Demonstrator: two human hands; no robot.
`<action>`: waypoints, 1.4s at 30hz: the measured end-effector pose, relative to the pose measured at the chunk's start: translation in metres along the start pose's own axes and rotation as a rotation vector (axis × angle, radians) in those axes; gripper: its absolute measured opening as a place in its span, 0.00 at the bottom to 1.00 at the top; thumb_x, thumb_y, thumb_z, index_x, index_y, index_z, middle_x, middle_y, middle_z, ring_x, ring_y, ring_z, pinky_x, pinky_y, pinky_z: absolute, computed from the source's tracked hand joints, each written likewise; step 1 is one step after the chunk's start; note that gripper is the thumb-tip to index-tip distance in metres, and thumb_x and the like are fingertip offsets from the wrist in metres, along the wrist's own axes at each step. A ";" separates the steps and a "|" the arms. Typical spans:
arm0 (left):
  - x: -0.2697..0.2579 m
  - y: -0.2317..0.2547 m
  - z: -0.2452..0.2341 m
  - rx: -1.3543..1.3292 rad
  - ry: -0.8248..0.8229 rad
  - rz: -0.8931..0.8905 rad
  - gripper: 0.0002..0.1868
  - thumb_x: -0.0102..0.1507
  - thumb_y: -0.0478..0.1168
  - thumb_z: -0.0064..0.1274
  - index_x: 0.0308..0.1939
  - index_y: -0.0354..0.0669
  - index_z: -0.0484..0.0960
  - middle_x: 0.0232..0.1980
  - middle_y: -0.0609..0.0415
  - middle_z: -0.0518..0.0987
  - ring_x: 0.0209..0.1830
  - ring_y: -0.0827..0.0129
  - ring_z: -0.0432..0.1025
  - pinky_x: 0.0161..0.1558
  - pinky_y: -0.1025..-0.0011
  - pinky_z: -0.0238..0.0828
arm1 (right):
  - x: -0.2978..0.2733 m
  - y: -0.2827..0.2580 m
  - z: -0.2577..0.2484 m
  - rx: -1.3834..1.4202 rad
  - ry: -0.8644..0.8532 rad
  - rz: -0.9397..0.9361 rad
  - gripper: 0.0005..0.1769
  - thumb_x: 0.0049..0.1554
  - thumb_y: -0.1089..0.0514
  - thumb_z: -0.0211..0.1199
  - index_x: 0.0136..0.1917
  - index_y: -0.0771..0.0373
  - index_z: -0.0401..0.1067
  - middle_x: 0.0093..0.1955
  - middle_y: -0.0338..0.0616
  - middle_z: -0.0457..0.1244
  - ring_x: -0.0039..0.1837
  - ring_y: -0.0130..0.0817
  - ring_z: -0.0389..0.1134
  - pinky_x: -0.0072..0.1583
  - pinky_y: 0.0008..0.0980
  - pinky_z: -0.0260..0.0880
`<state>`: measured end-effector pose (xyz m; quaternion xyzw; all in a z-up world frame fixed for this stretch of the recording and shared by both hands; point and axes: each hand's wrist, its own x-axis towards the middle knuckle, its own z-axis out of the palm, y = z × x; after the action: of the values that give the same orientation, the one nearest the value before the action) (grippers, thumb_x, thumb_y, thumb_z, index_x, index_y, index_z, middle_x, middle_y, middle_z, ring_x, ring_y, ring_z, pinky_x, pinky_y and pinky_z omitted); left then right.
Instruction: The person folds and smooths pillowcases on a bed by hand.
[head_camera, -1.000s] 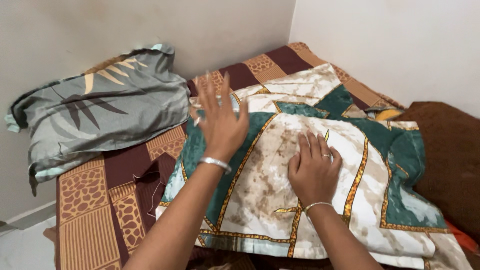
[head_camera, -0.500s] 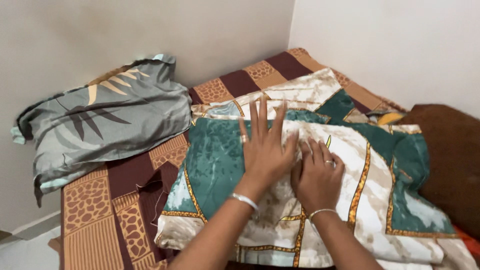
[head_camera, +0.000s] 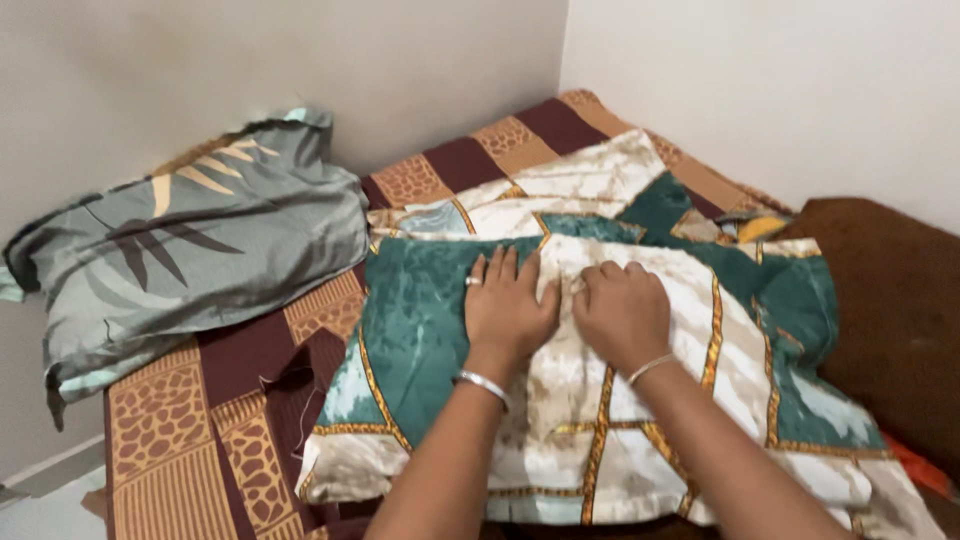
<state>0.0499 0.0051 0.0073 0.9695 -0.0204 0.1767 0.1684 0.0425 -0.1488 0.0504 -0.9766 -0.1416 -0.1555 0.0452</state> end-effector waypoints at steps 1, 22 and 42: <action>-0.008 0.001 0.003 -0.025 0.044 0.001 0.34 0.65 0.60 0.37 0.69 0.45 0.72 0.73 0.36 0.66 0.78 0.51 0.54 0.76 0.51 0.37 | 0.019 0.010 -0.009 0.039 -0.148 0.059 0.21 0.63 0.45 0.47 0.52 0.54 0.79 0.54 0.47 0.71 0.59 0.50 0.71 0.63 0.47 0.68; -0.067 0.015 -0.015 -0.101 0.192 0.048 0.36 0.66 0.55 0.42 0.73 0.39 0.66 0.78 0.40 0.61 0.81 0.53 0.49 0.77 0.51 0.33 | 0.032 0.067 0.005 0.211 0.015 0.259 0.36 0.65 0.33 0.29 0.80 0.44 0.55 0.84 0.41 0.49 0.85 0.43 0.46 0.79 0.67 0.36; -0.031 0.020 -0.040 -0.042 -0.021 -0.119 0.27 0.67 0.55 0.42 0.66 0.50 0.75 0.68 0.47 0.75 0.72 0.56 0.65 0.75 0.57 0.51 | 0.038 0.174 0.058 0.075 -0.455 0.254 0.46 0.55 0.20 0.37 0.82 0.32 0.44 0.87 0.38 0.31 0.87 0.45 0.27 0.76 0.68 0.25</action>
<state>0.0056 -0.0006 0.0383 0.9671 0.0320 0.1557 0.1988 0.1448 -0.2970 -0.0001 -0.9940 -0.0299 0.0802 0.0676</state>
